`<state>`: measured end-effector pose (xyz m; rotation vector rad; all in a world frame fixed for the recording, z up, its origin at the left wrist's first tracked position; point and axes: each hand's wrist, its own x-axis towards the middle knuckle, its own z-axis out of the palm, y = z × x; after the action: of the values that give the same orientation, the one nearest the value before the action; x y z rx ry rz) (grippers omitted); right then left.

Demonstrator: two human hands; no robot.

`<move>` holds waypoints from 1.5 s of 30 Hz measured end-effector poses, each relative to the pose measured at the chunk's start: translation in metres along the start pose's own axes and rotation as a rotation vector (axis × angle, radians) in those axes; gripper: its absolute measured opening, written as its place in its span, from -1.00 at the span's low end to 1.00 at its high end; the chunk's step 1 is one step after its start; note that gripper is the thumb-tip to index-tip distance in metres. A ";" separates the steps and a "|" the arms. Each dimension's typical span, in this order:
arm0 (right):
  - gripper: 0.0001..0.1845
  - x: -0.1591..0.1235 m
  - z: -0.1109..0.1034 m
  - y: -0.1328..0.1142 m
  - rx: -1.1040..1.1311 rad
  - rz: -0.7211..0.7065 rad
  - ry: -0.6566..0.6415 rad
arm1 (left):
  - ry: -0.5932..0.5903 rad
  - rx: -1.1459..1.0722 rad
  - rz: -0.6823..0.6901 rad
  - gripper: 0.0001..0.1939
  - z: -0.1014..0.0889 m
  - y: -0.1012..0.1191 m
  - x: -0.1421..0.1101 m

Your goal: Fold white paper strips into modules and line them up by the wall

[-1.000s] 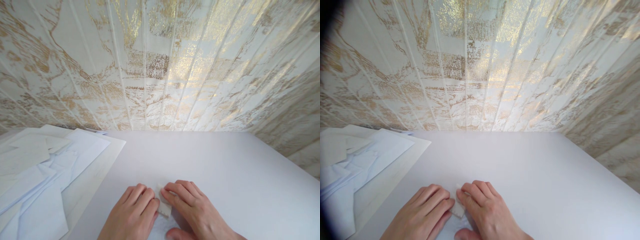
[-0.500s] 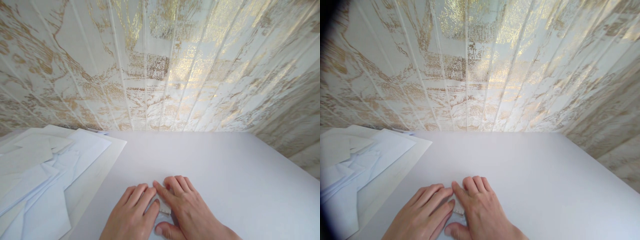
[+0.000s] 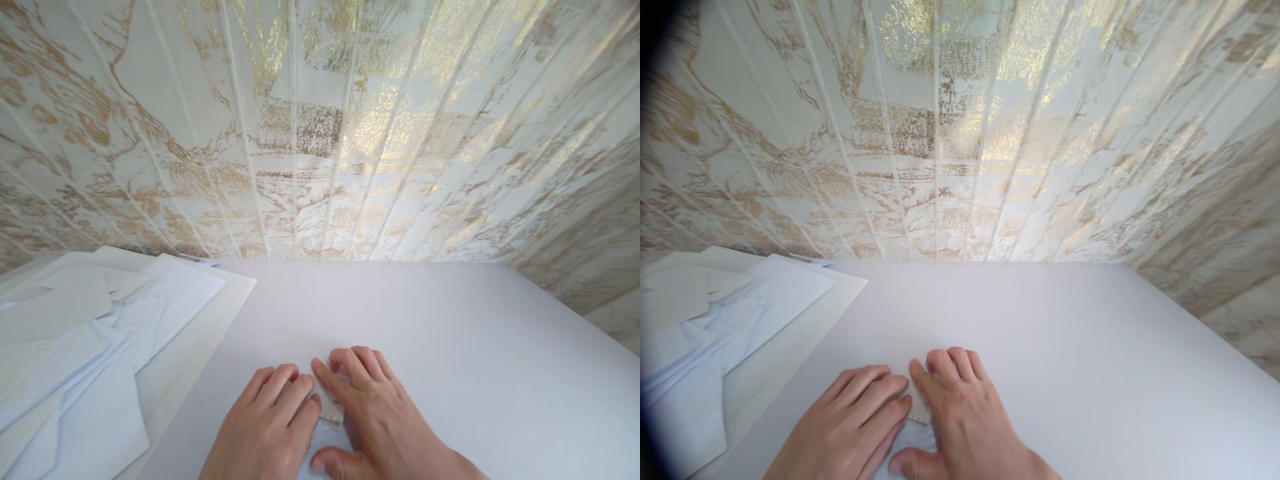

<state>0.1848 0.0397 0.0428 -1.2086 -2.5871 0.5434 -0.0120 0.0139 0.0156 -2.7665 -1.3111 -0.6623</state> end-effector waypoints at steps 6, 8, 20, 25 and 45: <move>-0.60 -0.007 -0.007 0.011 0.173 -0.072 0.033 | 0.048 -0.113 -0.067 -0.81 -0.005 -0.005 0.003; -0.79 -0.008 -0.004 0.014 0.219 -0.079 0.133 | 0.049 -0.137 -0.124 -0.82 -0.005 -0.005 0.002; -0.78 -0.006 -0.003 0.012 0.378 0.144 0.150 | -0.109 -0.047 -0.290 -0.83 -0.012 0.006 0.007; -0.76 -0.008 -0.006 0.012 0.383 0.183 0.102 | -0.117 -0.069 -0.231 -0.85 -0.009 0.004 0.000; -0.71 -0.005 -0.002 0.003 0.169 0.206 0.083 | -0.079 -0.115 -0.302 -0.83 -0.010 0.015 0.006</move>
<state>0.1910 0.0377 0.0430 -1.4156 -2.3107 0.7203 -0.0012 0.0070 0.0294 -2.7320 -1.7847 -0.6648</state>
